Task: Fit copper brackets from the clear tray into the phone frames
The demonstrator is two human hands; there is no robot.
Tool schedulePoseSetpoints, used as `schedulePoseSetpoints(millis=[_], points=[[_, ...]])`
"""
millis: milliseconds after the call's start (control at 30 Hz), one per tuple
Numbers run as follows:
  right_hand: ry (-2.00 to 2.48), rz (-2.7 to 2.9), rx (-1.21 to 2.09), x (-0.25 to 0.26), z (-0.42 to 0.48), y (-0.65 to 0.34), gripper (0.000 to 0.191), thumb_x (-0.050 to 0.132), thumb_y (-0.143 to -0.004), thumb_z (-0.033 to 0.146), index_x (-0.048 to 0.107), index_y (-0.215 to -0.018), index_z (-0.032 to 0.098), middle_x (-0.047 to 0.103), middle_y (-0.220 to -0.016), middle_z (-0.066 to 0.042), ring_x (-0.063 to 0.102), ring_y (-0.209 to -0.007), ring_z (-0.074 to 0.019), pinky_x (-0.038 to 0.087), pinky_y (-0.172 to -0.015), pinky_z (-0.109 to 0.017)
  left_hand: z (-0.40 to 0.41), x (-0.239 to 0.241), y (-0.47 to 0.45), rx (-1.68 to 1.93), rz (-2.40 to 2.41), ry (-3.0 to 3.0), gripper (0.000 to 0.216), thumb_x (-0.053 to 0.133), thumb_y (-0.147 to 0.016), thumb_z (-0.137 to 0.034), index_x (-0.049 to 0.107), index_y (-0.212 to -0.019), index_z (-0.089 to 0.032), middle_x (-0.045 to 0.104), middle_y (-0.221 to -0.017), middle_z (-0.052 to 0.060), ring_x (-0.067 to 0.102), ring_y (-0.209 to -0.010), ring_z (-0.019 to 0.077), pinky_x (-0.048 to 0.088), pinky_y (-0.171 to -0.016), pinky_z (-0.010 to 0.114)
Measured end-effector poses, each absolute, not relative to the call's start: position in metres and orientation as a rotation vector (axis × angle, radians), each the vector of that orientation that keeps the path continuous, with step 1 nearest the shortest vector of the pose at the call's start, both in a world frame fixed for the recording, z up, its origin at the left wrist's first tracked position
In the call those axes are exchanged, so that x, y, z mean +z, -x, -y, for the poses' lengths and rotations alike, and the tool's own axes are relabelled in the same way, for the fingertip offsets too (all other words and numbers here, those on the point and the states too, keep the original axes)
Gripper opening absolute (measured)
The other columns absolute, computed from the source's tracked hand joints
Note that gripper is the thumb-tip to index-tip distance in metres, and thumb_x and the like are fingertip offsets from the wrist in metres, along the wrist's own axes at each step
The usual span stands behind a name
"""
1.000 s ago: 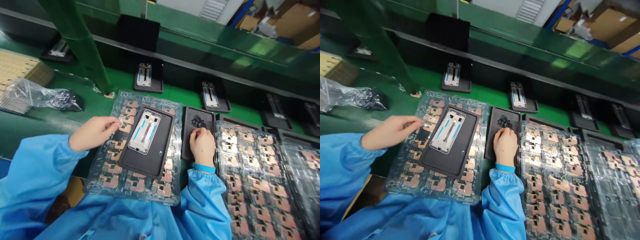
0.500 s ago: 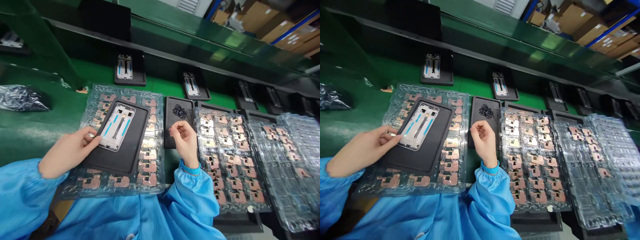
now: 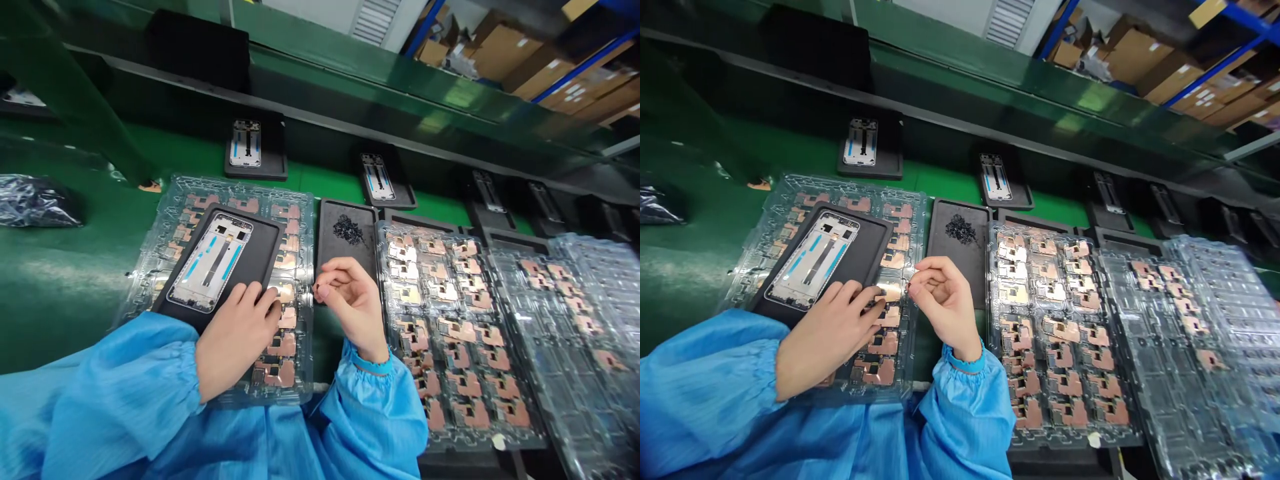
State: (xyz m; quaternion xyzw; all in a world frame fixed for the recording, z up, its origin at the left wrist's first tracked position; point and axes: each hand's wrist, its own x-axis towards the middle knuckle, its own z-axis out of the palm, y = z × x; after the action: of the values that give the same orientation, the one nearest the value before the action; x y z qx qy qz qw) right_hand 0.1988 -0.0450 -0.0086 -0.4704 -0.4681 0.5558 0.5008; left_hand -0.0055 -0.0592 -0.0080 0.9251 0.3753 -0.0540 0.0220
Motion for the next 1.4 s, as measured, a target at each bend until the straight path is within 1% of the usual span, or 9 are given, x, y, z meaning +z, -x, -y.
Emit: schedulePoseSetpoints(millis=[133, 233, 300, 400, 533, 700, 967, 1233, 1400], points=[[1.107, 1.109, 1.363, -0.006, 0.047, -0.199, 0.033, 0.080, -0.086, 0.033, 0.054, -0.105, 0.026, 0.069, -0.079, 0.002, 0.062, -0.069, -0.0144, 0.051, -0.066, -0.027, 0.058, -0.006, 0.011, -0.031, -1.175, -2.787, 0.019, 0.055, -0.098, -0.016, 0.072, -0.107, -0.014, 0.063, -0.133, 0.017, 0.051, -0.116, 0.0399, 0.045, -0.085, 0.052], [1.110, 1.184, 1.355, -0.006, 0.049, -0.201, 0.030, 0.078, -0.088, 0.026, 0.052, -0.105, 0.026, 0.071, -0.083, 0.002, 0.064, -0.074, -0.0143, 0.053, -0.071, -0.028, 0.047, 0.001, 0.016, 0.108, -1.117, -2.594, 0.020, 0.050, -0.101, -0.016, 0.068, -0.108, -0.015, 0.069, -0.112, 0.013, 0.053, -0.112, 0.0357, 0.045, -0.088, 0.051], [1.133, 1.294, 1.338, -0.007, 0.051, -0.203, 0.028, 0.075, -0.090, 0.023, 0.052, -0.107, 0.026, 0.073, -0.085, 0.002, 0.065, -0.076, -0.0150, 0.053, -0.075, -0.029, 0.037, 0.007, 0.020, 0.197, -1.082, -2.402, 0.021, 0.047, -0.103, -0.020, 0.066, -0.110, -0.019, 0.070, -0.101, 0.008, 0.057, -0.106, 0.0305, 0.046, -0.088, 0.046], [1.210, 1.479, 1.284, -0.008, 0.052, -0.202, 0.026, 0.071, -0.092, 0.021, 0.052, -0.108, 0.026, 0.074, -0.088, 0.001, 0.066, -0.078, -0.0159, 0.053, -0.075, -0.029, 0.024, 0.014, 0.028, 0.263, -1.080, -2.124, 0.028, 0.043, -0.105, -0.027, 0.059, -0.128, -0.024, 0.069, -0.118, 0.005, 0.061, -0.111, 0.0247, 0.048, -0.093, 0.038], [1.286, 1.642, 1.226, -0.008, 0.052, -0.193, 0.024, 0.066, -0.093, 0.017, 0.050, -0.109, 0.027, 0.074, -0.089, 0.001, 0.070, -0.080, -0.0170, 0.054, -0.077, -0.029, 0.019, 0.019, 0.034, 0.225, -1.100, -1.953, 0.041, 0.036, -0.107, -0.027, 0.041, -0.147, -0.027, 0.065, -0.134, 0.004, 0.064, -0.118, 0.0230, 0.049, -0.095, 0.035], [1.309, 1.697, 1.194, -0.008, 0.051, -0.181, 0.025, 0.062, -0.093, 0.014, 0.049, -0.109, 0.028, 0.074, -0.086, 0.003, 0.073, -0.079, -0.0171, 0.056, -0.077, -0.029, 0.019, 0.016, 0.032, 0.249, -1.076, -1.955, 0.041, 0.033, -0.107, -0.025, 0.037, -0.148, -0.026, 0.061, -0.141, 0.005, 0.064, -0.121, 0.0219, 0.049, -0.098, 0.034], [1.387, 1.689, 1.173, -0.013, 0.051, -0.176, 0.022, 0.061, -0.094, 0.016, 0.049, -0.108, 0.028, 0.076, -0.086, 0.003, 0.075, -0.079, -0.0187, 0.058, -0.076, -0.029, 0.021, 0.008, 0.032, 0.206, -1.093, -2.033, 0.044, 0.035, -0.104, -0.022, 0.038, -0.148, -0.025, 0.068, -0.125, 0.009, 0.069, -0.109, 0.0268, 0.053, -0.089, 0.038], [1.325, 1.553, 1.348, -0.012, 0.051, -0.179, 0.020, 0.065, -0.091, 0.019, 0.052, -0.104, 0.026, 0.074, -0.088, 0.000, 0.074, -0.081, -0.0185, 0.059, -0.079, -0.032, 0.018, 0.014, 0.034, 0.187, -0.994, -1.965, 0.043, 0.034, -0.106, -0.023, 0.037, -0.148, -0.027, 0.066, -0.132, 0.006, 0.067, -0.116, 0.0239, 0.053, -0.093, 0.035], [1.240, 1.454, 1.486, -0.011, 0.052, -0.180, 0.020, 0.070, -0.088, 0.020, 0.055, -0.101, 0.025, 0.073, -0.087, 0.000, 0.071, -0.079, -0.0170, 0.058, -0.075, -0.031, 0.017, 0.019, 0.038, 0.229, -0.935, -1.944, 0.042, 0.034, -0.106, -0.025, 0.036, -0.148, -0.026, 0.061, -0.142, 0.007, 0.063, -0.124, 0.0229, 0.051, -0.099, 0.034]])
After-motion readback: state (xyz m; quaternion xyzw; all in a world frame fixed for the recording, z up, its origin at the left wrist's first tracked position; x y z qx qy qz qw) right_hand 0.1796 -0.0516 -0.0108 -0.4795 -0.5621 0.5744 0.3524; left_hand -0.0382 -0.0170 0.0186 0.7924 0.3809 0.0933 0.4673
